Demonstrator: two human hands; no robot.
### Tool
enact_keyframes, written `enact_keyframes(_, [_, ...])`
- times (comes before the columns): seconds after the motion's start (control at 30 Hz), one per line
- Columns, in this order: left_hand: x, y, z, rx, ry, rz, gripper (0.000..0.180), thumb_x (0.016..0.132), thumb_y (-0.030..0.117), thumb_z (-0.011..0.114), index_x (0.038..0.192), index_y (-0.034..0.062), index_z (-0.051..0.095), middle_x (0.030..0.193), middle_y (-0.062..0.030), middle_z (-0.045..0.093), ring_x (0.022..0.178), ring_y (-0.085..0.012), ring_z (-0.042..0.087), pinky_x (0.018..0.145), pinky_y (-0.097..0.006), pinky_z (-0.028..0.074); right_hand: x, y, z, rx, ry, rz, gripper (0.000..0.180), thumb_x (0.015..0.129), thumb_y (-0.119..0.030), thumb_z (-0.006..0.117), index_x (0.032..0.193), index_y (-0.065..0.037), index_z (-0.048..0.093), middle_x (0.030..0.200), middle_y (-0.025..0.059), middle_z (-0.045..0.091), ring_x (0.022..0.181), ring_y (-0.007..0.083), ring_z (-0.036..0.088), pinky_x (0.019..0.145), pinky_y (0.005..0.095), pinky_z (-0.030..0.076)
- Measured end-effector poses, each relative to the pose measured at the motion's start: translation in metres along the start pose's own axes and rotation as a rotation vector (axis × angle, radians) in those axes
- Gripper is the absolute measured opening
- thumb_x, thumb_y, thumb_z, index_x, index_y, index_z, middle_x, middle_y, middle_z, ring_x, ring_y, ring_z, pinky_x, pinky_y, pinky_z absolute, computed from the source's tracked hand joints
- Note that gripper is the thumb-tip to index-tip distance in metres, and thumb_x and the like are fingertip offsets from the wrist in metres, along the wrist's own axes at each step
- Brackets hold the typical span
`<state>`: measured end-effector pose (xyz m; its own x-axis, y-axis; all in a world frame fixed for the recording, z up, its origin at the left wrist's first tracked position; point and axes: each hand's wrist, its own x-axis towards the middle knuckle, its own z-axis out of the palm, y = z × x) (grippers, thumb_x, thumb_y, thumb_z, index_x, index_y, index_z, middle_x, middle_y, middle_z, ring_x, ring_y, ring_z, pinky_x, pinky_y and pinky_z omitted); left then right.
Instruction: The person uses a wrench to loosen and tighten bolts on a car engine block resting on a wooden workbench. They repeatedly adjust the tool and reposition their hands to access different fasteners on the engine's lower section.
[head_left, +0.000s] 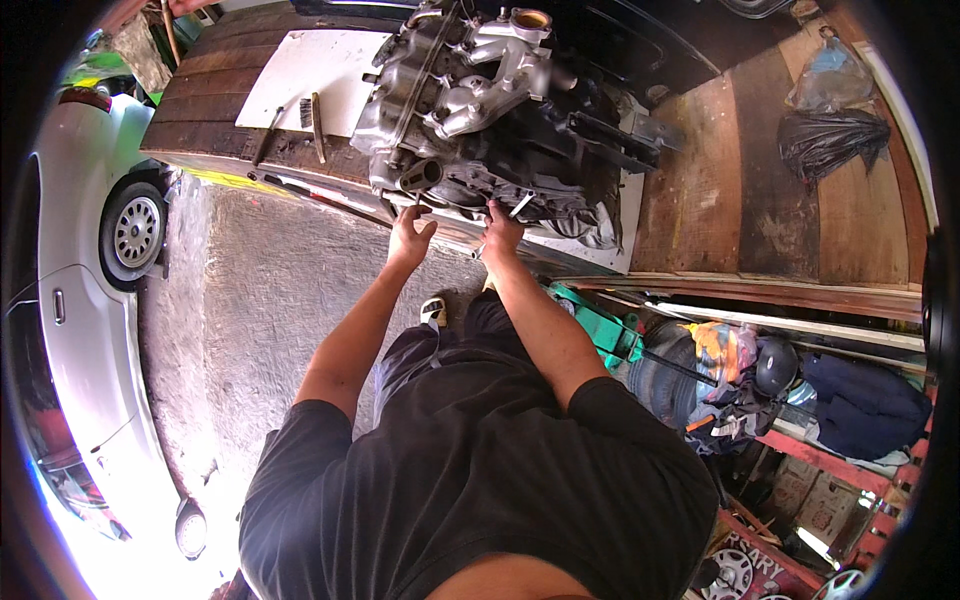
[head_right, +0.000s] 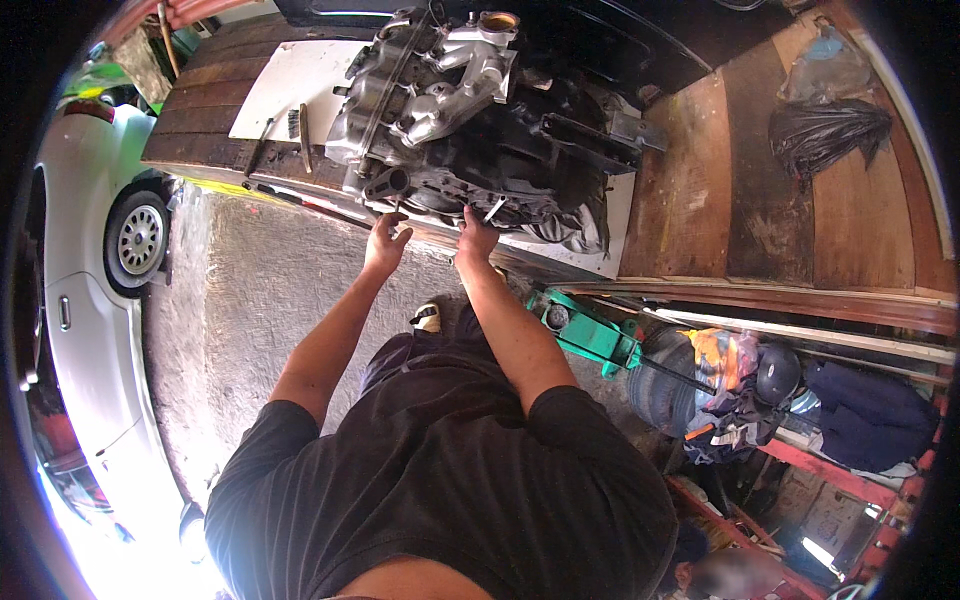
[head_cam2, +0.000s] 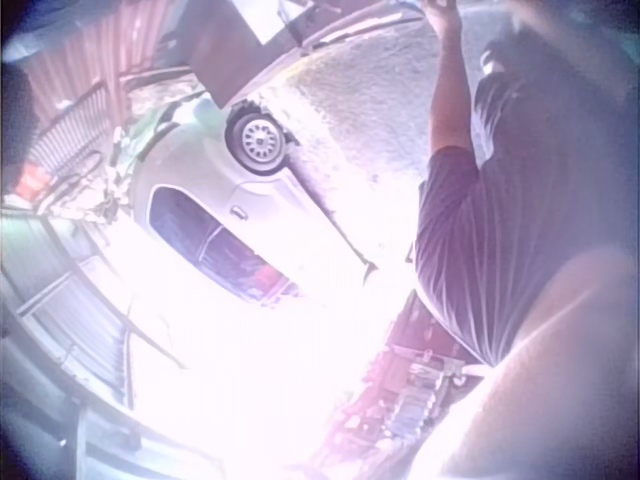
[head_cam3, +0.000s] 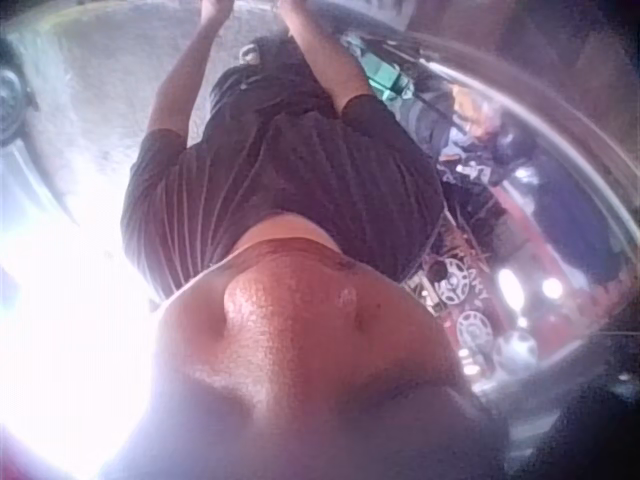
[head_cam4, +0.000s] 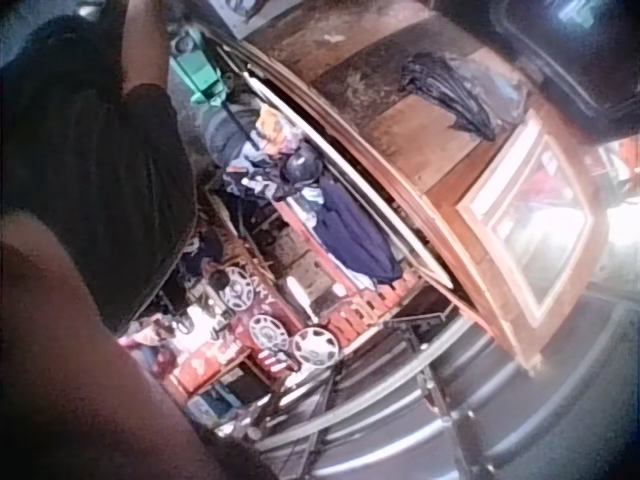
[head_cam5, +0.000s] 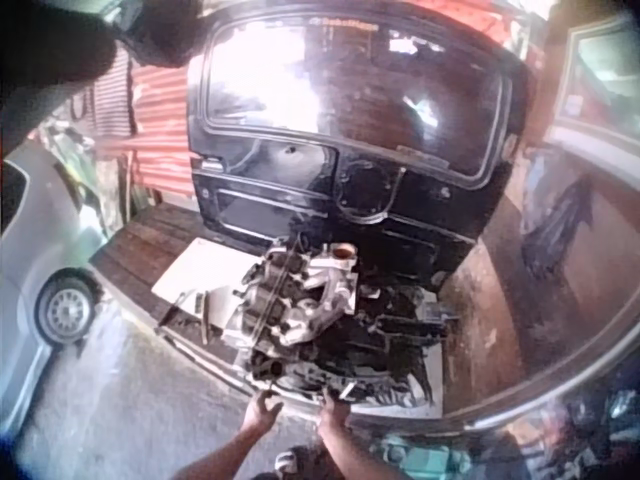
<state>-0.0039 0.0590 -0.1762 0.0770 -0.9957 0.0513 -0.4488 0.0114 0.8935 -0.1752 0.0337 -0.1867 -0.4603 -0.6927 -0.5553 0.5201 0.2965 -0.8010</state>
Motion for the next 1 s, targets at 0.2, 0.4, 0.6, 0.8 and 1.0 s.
enact_keyframes(0.2, [-0.004, 0.007, -0.007, 0.002, -0.024, -0.009, 0.031, 0.074, 0.018, 0.065, 0.100, 0.0020, 0.058, 0.100, -0.0163, 0.059, 0.099, -0.0319, 0.053, 0.088, -0.039, 0.042, 0.010, 0.011, -0.001, -0.023, 0.086, -0.127, 0.023, 0.073, -0.024, 0.076, 0.067, -0.010, 0.058, 0.050, -0.0026, 0.045, 0.034, 0.0078, 0.028, 0.034, 0.0240, 0.019])
enact_keyframes(0.4, [-0.004, 0.003, -0.005, 0.010, 0.004, 0.009, 0.031, 0.074, 0.018, 0.065, 0.099, 0.0019, 0.058, 0.098, -0.0161, 0.059, 0.098, -0.0320, 0.054, 0.087, -0.039, 0.042, -0.022, -0.019, -0.007, 0.051, -0.183, 0.109, 0.024, 0.081, -0.030, 0.067, 0.084, -0.007, 0.064, 0.050, -0.0025, 0.044, 0.035, 0.0078, 0.030, 0.036, 0.0233, 0.023])
enact_keyframes(0.6, [-0.009, 0.003, 0.001, 0.027, -0.008, 0.026, 0.031, 0.073, 0.015, 0.066, 0.100, 0.0024, 0.059, 0.098, -0.0154, 0.059, 0.097, -0.0312, 0.054, 0.086, -0.038, 0.042, -0.013, -0.008, 0.001, 0.002, -0.039, 0.011, 0.022, 0.083, -0.028, 0.065, 0.086, -0.007, 0.063, 0.052, -0.0017, 0.046, 0.039, 0.0076, 0.036, 0.036, 0.0229, 0.024])
enact_keyframes(0.8, [-0.007, -0.005, 0.006, 0.096, 0.064, 0.088, 0.030, 0.071, 0.013, 0.067, 0.099, 0.0032, 0.059, 0.094, -0.0120, 0.060, 0.089, -0.0253, 0.057, 0.081, -0.035, 0.045, 0.006, 0.010, -0.001, 0.085, -0.053, -0.041, 0.018, 0.080, -0.022, 0.069, 0.075, -0.008, 0.059, 0.052, -0.0011, 0.048, 0.037, 0.0076, 0.036, 0.034, 0.0227, 0.024])
enact_keyframes(1.0, [-0.009, 0.016, 0.013, 0.106, 0.025, 0.028, 0.031, 0.072, 0.015, 0.066, 0.099, 0.0028, 0.058, 0.095, -0.0153, 0.058, 0.092, -0.0304, 0.054, 0.084, -0.038, 0.043, 0.001, 0.004, -0.010, 0.070, -0.169, -0.147, 0.021, 0.080, -0.016, 0.069, 0.068, -0.007, 0.055, 0.055, 0.0018, 0.052, 0.041, 0.0090, 0.043, 0.036, 0.0245, 0.029])
